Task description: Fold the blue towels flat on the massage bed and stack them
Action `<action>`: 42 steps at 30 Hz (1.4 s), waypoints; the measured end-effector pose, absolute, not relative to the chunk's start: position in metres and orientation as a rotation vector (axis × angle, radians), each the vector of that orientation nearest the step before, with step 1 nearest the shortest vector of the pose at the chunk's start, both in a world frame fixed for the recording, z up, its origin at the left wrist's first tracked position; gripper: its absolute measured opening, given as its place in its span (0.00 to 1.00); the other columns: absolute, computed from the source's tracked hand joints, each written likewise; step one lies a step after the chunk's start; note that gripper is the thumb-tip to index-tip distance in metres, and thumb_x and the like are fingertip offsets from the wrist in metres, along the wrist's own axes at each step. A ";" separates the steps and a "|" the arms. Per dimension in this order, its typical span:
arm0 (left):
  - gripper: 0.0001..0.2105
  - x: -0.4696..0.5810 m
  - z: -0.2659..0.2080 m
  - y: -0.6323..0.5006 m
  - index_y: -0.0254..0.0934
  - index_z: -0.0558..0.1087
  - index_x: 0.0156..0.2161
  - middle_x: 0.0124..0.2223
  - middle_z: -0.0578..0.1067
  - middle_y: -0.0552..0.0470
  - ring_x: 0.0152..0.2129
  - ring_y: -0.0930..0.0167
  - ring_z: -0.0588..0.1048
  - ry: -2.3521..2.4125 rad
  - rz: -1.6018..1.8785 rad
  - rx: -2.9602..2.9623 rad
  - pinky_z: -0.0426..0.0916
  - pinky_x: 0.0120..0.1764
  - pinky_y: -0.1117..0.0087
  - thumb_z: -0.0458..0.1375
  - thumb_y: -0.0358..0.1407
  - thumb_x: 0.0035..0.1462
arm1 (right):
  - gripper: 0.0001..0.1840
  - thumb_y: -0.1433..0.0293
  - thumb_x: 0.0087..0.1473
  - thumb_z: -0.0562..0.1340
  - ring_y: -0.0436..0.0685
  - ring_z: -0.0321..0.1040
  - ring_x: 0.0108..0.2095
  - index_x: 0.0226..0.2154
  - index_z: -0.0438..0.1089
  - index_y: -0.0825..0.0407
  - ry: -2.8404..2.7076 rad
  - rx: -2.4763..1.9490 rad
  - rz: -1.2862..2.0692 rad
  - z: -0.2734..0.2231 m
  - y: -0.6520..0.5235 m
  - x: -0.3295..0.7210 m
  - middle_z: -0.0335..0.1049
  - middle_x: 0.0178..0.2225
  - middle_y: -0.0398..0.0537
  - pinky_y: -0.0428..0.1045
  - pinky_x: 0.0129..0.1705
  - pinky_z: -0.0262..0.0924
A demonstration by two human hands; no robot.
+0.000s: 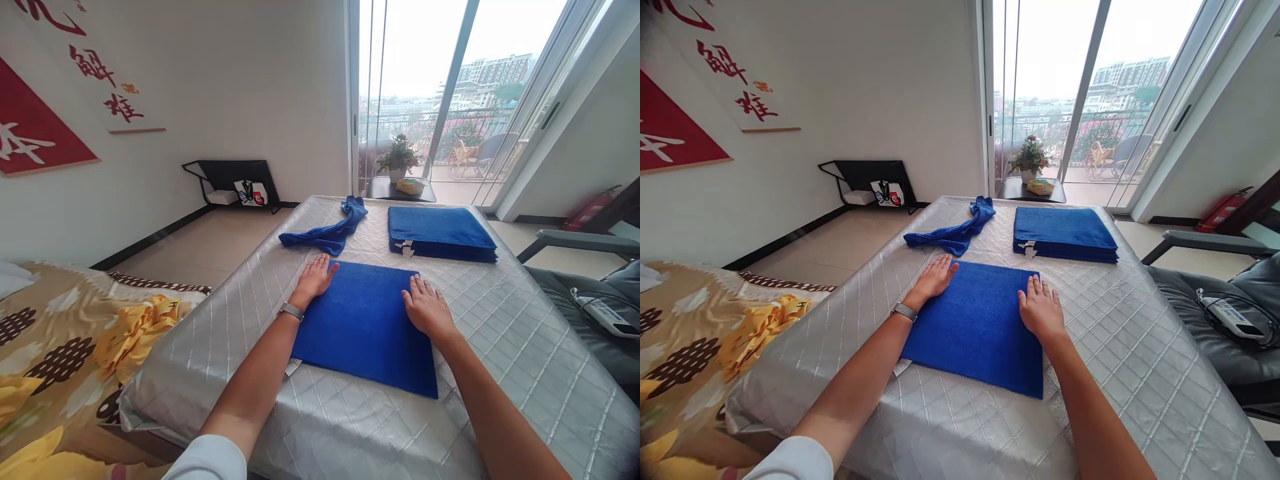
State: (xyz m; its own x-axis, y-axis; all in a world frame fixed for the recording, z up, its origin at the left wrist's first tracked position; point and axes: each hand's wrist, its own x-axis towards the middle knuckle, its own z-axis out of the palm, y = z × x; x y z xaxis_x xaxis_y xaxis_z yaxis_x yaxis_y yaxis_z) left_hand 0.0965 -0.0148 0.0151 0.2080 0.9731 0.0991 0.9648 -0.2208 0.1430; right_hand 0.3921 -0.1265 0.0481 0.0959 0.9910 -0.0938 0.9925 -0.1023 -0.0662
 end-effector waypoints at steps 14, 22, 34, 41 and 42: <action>0.35 0.213 0.036 -0.094 0.29 0.52 0.71 0.72 0.53 0.41 0.70 0.67 0.48 1.196 0.325 2.716 0.45 0.69 0.62 0.27 0.52 0.71 | 0.38 0.57 0.68 0.36 0.63 0.32 0.73 0.72 0.36 0.61 1.988 2.295 -0.264 0.048 -0.132 0.385 0.29 0.74 0.53 0.63 0.70 0.32; 0.37 0.266 0.032 -0.103 0.30 0.48 0.72 0.73 0.51 0.43 0.70 0.67 0.47 1.119 0.266 2.727 0.44 0.69 0.61 0.26 0.54 0.70 | 0.36 0.65 0.66 0.40 0.61 0.28 0.73 0.73 0.35 0.56 1.982 2.253 -0.249 0.048 -0.134 0.388 0.26 0.75 0.48 0.63 0.71 0.30; 0.33 0.139 0.023 -0.057 0.34 0.53 0.71 0.72 0.52 0.42 0.70 0.63 0.48 1.582 0.181 2.622 0.46 0.69 0.54 0.31 0.52 0.71 | 0.39 0.54 0.68 0.37 0.61 0.32 0.73 0.73 0.37 0.59 1.967 2.333 -0.269 0.048 -0.131 0.384 0.30 0.74 0.51 0.64 0.70 0.30; 0.33 0.090 0.023 -0.037 0.28 0.53 0.70 0.72 0.53 0.39 0.69 0.61 0.51 1.729 0.181 2.487 0.48 0.68 0.56 0.32 0.51 0.72 | 0.39 0.55 0.68 0.36 0.61 0.33 0.73 0.72 0.37 0.59 1.966 2.298 -0.209 0.047 -0.132 0.385 0.31 0.74 0.51 0.64 0.70 0.32; 0.34 0.088 0.023 -0.037 0.29 0.54 0.70 0.72 0.53 0.39 0.69 0.61 0.51 1.725 0.191 2.486 0.48 0.68 0.56 0.32 0.51 0.72 | 0.39 0.55 0.68 0.36 0.61 0.33 0.73 0.72 0.37 0.59 1.966 2.290 -0.197 0.047 -0.132 0.385 0.31 0.74 0.51 0.64 0.70 0.32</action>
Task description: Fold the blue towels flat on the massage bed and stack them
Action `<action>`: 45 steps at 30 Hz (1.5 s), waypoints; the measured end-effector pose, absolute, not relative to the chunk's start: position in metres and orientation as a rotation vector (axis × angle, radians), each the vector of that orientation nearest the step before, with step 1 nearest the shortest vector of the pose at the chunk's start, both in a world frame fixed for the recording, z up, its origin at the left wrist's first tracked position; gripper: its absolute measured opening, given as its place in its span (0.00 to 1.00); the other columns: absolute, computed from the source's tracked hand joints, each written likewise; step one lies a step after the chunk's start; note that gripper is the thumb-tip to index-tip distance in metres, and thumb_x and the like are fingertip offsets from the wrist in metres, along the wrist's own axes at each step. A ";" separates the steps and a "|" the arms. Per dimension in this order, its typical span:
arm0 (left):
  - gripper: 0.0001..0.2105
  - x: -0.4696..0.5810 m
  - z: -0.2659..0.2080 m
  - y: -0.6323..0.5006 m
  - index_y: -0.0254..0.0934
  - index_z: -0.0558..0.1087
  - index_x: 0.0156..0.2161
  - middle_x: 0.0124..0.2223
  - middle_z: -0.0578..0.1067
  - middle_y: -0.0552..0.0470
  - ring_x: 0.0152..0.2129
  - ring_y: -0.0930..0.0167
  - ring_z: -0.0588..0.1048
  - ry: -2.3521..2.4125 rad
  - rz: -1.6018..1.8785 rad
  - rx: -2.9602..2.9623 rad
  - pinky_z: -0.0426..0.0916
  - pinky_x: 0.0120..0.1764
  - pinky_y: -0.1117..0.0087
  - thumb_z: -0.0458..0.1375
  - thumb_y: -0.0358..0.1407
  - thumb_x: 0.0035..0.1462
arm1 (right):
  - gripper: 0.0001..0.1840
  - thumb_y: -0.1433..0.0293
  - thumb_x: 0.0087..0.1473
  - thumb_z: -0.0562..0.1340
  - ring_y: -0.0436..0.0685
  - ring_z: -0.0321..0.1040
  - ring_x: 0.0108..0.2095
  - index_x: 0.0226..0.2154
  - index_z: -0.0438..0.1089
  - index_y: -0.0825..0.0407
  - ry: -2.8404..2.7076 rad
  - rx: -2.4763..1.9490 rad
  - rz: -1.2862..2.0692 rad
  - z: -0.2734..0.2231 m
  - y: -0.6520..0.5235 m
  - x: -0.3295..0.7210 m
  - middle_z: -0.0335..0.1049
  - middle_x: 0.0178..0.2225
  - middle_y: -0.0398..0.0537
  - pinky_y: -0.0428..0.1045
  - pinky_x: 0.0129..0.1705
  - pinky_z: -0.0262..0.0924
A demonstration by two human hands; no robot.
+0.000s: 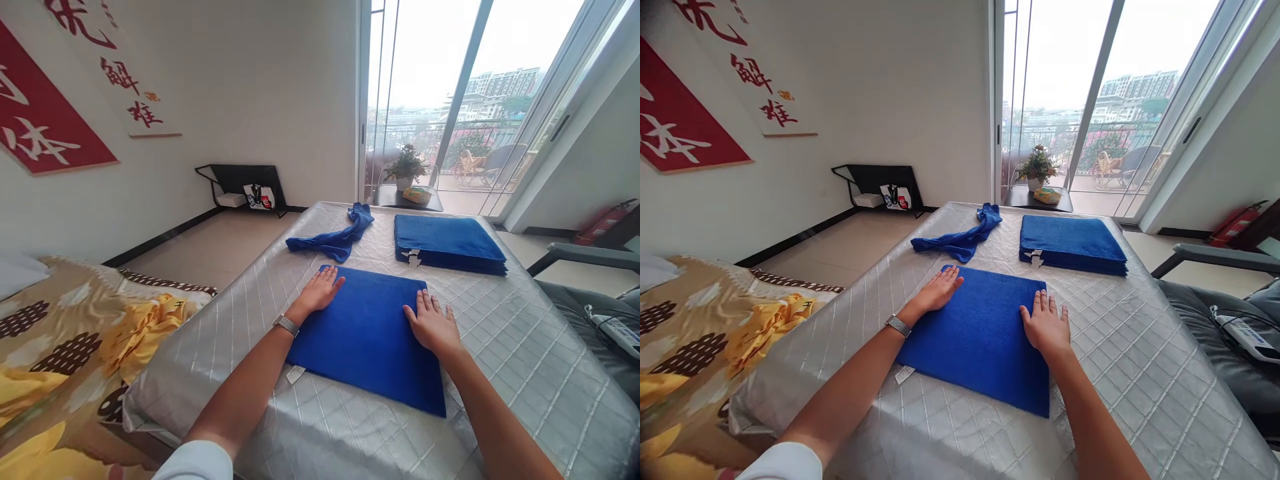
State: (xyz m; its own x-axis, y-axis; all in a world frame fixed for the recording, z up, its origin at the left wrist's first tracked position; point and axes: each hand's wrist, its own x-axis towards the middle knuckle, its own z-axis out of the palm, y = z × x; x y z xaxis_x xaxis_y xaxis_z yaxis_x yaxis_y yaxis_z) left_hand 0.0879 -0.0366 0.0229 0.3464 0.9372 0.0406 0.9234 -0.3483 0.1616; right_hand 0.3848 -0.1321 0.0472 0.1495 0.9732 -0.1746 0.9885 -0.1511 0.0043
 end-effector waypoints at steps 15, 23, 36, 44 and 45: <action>0.39 0.082 0.016 -0.029 0.25 0.51 0.71 0.72 0.50 0.37 0.70 0.60 0.49 1.780 0.259 2.435 0.47 0.69 0.56 0.30 0.56 0.70 | 0.39 0.57 0.68 0.35 0.60 0.34 0.73 0.72 0.39 0.63 1.963 2.281 -0.100 0.045 -0.130 0.381 0.34 0.74 0.53 0.61 0.71 0.32; 0.38 0.082 0.012 -0.013 0.25 0.50 0.71 0.73 0.50 0.39 0.70 0.63 0.47 1.788 0.261 2.457 0.45 0.69 0.57 0.30 0.55 0.70 | 0.39 0.57 0.68 0.34 0.61 0.34 0.73 0.72 0.39 0.64 1.998 2.324 -0.087 0.036 -0.115 0.384 0.34 0.74 0.54 0.63 0.71 0.32; 0.36 0.099 0.032 -0.040 0.27 0.52 0.71 0.72 0.53 0.39 0.70 0.62 0.50 1.758 0.377 2.513 0.47 0.69 0.57 0.30 0.52 0.71 | 0.37 0.58 0.68 0.35 0.61 0.33 0.73 0.72 0.40 0.61 2.020 2.316 -0.084 0.037 -0.128 0.381 0.33 0.74 0.52 0.62 0.71 0.30; 0.37 0.227 0.035 -0.101 0.32 0.52 0.71 0.72 0.54 0.44 0.70 0.67 0.49 1.166 0.353 2.752 0.44 0.69 0.62 0.28 0.55 0.70 | 0.36 0.61 0.68 0.37 0.61 0.34 0.72 0.72 0.40 0.60 2.033 2.307 -0.097 0.038 -0.130 0.381 0.34 0.74 0.53 0.62 0.71 0.31; 0.36 0.241 0.033 -0.104 0.33 0.51 0.71 0.72 0.54 0.44 0.70 0.67 0.49 1.134 0.365 2.757 0.43 0.69 0.62 0.28 0.55 0.70 | 0.35 0.63 0.68 0.38 0.61 0.33 0.73 0.72 0.39 0.59 2.039 2.288 -0.091 0.038 -0.131 0.382 0.33 0.74 0.52 0.61 0.71 0.31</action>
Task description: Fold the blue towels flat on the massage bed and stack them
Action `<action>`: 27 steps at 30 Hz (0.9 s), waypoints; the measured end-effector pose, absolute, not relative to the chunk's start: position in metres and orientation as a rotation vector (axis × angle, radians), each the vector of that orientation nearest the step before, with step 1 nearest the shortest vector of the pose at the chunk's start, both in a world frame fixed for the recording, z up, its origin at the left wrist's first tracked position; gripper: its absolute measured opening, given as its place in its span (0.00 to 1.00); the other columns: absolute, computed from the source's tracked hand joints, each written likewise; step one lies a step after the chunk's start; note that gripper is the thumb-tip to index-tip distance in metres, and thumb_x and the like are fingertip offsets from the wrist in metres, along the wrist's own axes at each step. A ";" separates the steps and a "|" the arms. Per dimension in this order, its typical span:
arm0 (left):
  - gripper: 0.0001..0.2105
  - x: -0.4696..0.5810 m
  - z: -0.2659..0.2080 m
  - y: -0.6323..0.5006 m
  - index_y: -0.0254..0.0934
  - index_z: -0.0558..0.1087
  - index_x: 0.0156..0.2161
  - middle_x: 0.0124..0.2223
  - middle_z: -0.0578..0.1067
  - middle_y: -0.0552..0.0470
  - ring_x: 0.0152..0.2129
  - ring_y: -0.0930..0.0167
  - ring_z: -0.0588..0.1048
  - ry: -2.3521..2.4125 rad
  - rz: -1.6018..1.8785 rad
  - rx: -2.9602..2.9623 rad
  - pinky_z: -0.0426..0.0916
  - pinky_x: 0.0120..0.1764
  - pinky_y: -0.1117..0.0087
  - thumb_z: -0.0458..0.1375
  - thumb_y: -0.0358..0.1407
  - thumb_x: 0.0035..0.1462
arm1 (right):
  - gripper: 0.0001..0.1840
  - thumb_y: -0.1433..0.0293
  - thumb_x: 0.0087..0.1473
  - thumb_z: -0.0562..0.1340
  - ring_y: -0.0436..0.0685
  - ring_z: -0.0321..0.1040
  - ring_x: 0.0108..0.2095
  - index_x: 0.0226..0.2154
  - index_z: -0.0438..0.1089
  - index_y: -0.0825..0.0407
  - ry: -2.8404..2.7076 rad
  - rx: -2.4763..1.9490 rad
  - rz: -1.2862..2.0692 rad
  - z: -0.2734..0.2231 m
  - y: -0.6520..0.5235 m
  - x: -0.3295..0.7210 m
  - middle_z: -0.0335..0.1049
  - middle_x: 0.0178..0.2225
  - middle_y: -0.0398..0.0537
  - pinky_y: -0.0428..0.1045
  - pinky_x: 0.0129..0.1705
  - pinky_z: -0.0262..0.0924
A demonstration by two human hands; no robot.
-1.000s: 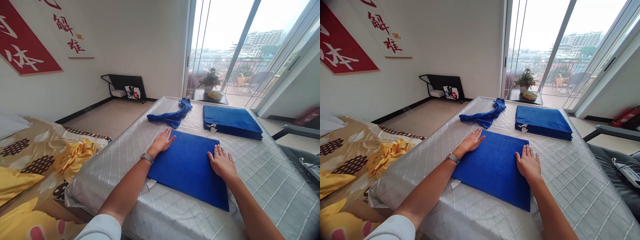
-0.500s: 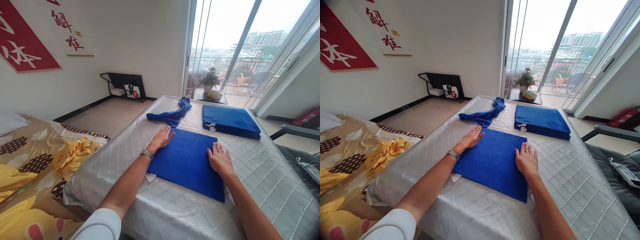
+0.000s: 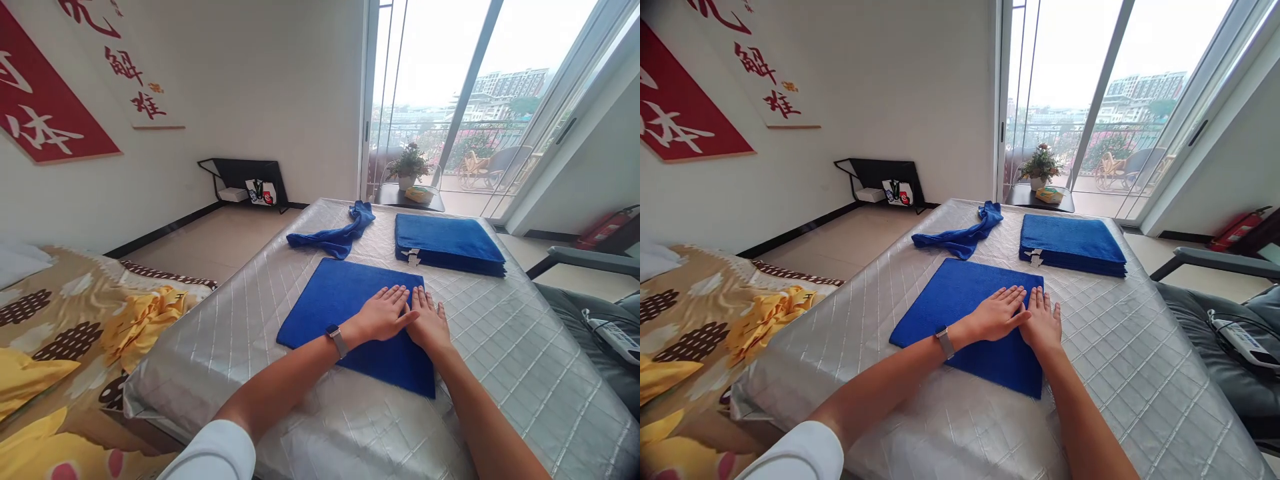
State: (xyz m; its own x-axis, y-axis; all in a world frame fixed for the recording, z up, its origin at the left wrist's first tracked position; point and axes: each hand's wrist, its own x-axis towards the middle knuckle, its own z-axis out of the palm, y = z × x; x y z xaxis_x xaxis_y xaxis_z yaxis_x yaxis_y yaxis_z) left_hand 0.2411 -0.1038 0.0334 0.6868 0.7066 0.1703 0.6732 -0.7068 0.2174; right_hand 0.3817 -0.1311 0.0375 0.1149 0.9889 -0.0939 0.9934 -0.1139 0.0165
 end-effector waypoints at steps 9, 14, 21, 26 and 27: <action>0.39 0.228 0.024 -0.093 0.28 0.50 0.71 0.72 0.52 0.42 0.70 0.65 0.48 1.305 0.292 2.652 0.43 0.70 0.60 0.27 0.57 0.69 | 0.37 0.59 0.68 0.36 0.62 0.34 0.72 0.72 0.39 0.61 2.043 2.336 -0.122 0.038 -0.130 0.380 0.34 0.74 0.52 0.63 0.71 0.32; 0.40 0.150 0.027 -0.076 0.28 0.50 0.71 0.73 0.50 0.41 0.70 0.64 0.47 1.576 0.193 2.552 0.43 0.70 0.58 0.27 0.57 0.69 | 0.37 0.58 0.68 0.36 0.61 0.35 0.72 0.72 0.39 0.61 2.033 2.355 -0.179 0.040 -0.129 0.379 0.33 0.74 0.51 0.64 0.71 0.31; 0.39 0.079 0.016 -0.059 0.27 0.50 0.71 0.73 0.50 0.37 0.70 0.62 0.48 1.883 0.246 2.391 0.46 0.69 0.57 0.28 0.55 0.70 | 0.36 0.59 0.69 0.36 0.62 0.34 0.72 0.72 0.40 0.60 2.029 2.344 -0.151 0.040 -0.128 0.380 0.34 0.74 0.52 0.64 0.71 0.30; 0.41 0.081 0.012 -0.057 0.24 0.50 0.71 0.73 0.49 0.37 0.70 0.61 0.48 1.879 0.246 2.386 0.45 0.69 0.57 0.27 0.57 0.69 | 0.36 0.59 0.69 0.36 0.62 0.34 0.72 0.72 0.40 0.60 2.022 2.339 -0.104 0.040 -0.131 0.380 0.35 0.74 0.51 0.64 0.71 0.31; 0.41 0.082 0.013 -0.057 0.24 0.50 0.71 0.73 0.49 0.37 0.70 0.61 0.47 1.880 0.247 2.386 0.45 0.69 0.57 0.27 0.57 0.69 | 0.36 0.59 0.69 0.36 0.62 0.34 0.72 0.72 0.40 0.61 2.019 2.338 -0.104 0.040 -0.131 0.380 0.34 0.74 0.50 0.64 0.71 0.31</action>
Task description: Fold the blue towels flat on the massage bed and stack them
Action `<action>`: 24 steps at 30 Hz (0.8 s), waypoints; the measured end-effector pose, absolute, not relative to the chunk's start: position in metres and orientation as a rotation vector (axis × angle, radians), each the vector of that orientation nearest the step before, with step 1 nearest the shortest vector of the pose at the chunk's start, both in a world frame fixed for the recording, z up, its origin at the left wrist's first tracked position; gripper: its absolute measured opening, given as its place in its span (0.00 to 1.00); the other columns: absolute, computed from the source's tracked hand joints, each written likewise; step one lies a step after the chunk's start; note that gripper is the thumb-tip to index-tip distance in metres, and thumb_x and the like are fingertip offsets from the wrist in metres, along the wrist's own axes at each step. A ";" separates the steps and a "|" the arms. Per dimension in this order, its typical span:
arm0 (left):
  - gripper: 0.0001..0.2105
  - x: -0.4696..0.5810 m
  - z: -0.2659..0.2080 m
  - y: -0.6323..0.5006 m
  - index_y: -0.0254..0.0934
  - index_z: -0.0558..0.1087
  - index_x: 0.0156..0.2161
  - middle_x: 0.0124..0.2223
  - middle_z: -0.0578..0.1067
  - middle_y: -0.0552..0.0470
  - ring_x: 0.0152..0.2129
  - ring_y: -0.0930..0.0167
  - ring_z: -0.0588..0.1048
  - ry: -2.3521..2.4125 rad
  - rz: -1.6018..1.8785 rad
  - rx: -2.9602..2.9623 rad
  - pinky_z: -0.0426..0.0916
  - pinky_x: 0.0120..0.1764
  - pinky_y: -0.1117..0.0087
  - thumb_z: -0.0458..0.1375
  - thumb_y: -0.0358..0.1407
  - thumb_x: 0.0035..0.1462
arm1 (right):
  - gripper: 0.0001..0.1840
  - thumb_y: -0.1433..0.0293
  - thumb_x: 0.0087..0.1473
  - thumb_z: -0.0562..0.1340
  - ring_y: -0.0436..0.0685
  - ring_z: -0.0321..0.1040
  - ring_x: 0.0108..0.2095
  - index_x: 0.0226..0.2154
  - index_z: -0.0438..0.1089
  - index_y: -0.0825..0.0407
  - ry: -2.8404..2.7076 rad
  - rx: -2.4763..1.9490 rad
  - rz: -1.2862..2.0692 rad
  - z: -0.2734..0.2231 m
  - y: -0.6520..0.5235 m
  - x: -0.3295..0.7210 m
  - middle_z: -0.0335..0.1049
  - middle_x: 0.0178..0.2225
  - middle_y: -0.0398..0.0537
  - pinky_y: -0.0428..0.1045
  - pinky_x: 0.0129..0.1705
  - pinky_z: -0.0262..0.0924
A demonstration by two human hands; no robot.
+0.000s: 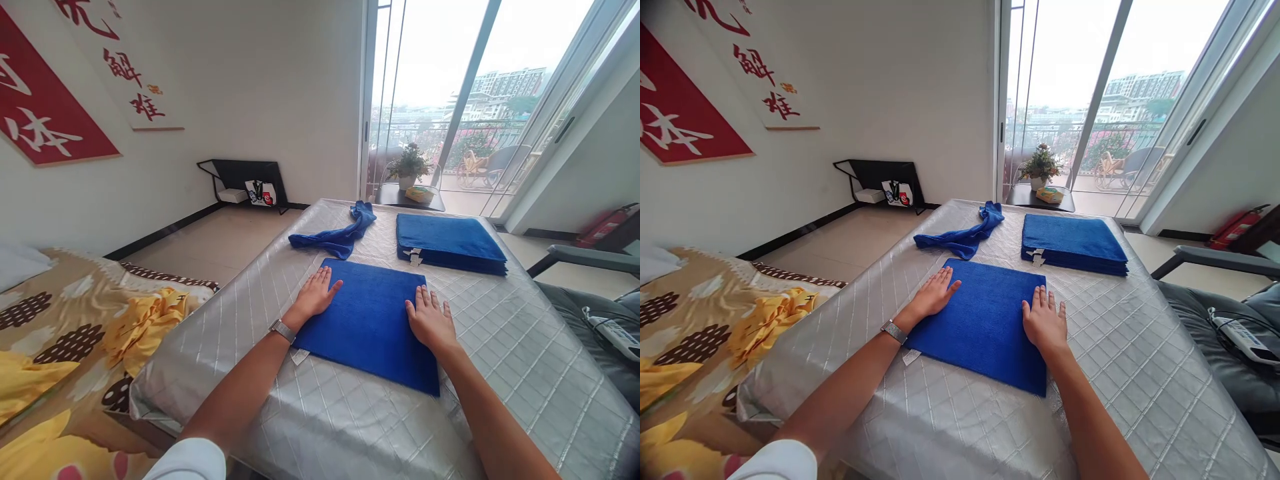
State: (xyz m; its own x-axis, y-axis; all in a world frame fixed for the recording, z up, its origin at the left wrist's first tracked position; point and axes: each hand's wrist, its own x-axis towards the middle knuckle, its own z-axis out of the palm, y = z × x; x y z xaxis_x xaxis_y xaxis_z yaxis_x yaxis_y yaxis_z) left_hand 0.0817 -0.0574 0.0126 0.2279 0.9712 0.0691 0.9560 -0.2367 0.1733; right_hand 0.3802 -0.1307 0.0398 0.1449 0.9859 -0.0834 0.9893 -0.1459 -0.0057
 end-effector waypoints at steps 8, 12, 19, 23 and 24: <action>0.43 0.083 0.016 -0.059 0.24 0.49 0.71 0.73 0.49 0.36 0.70 0.60 0.48 1.872 0.259 2.367 0.44 0.69 0.56 0.28 0.59 0.67 | 0.37 0.58 0.68 0.35 0.62 0.32 0.73 0.72 0.37 0.60 1.965 2.371 -0.152 0.036 -0.129 0.378 0.31 0.74 0.52 0.64 0.70 0.32; 0.43 0.084 0.013 -0.058 0.24 0.50 0.71 0.72 0.50 0.37 0.70 0.60 0.48 1.873 0.290 2.364 0.45 0.69 0.56 0.27 0.59 0.67 | 0.37 0.59 0.69 0.35 0.62 0.33 0.73 0.72 0.39 0.61 2.019 2.353 -0.115 0.035 -0.132 0.379 0.34 0.74 0.51 0.62 0.71 0.32; 0.44 0.081 0.009 -0.055 0.24 0.50 0.71 0.72 0.50 0.37 0.70 0.60 0.49 1.859 0.309 2.374 0.45 0.69 0.56 0.27 0.60 0.67 | 0.37 0.59 0.68 0.34 0.60 0.32 0.73 0.72 0.40 0.60 2.029 2.360 -0.127 0.037 -0.143 0.383 0.34 0.74 0.50 0.62 0.71 0.31; 0.44 0.082 0.011 -0.056 0.22 0.48 0.71 0.73 0.49 0.36 0.70 0.60 0.48 1.868 0.275 2.369 0.45 0.69 0.56 0.27 0.60 0.67 | 0.37 0.57 0.68 0.35 0.59 0.31 0.73 0.72 0.40 0.59 2.055 2.307 -0.087 0.039 -0.154 0.387 0.34 0.74 0.49 0.62 0.71 0.29; 0.44 0.082 0.011 -0.056 0.23 0.48 0.71 0.73 0.49 0.37 0.70 0.60 0.48 1.869 0.268 2.372 0.45 0.69 0.56 0.27 0.60 0.67 | 0.37 0.57 0.68 0.35 0.59 0.31 0.73 0.72 0.40 0.59 2.061 2.301 -0.079 0.039 -0.156 0.387 0.34 0.74 0.48 0.62 0.71 0.29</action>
State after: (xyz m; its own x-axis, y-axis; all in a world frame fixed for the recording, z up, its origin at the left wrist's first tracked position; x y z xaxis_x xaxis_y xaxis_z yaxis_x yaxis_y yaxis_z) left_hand 0.0817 -0.0565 0.0111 0.2265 0.9715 0.0703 0.9522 -0.2360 0.1942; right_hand 0.3872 -0.1559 0.0393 0.1097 0.9913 -0.0725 0.9940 -0.1096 0.0044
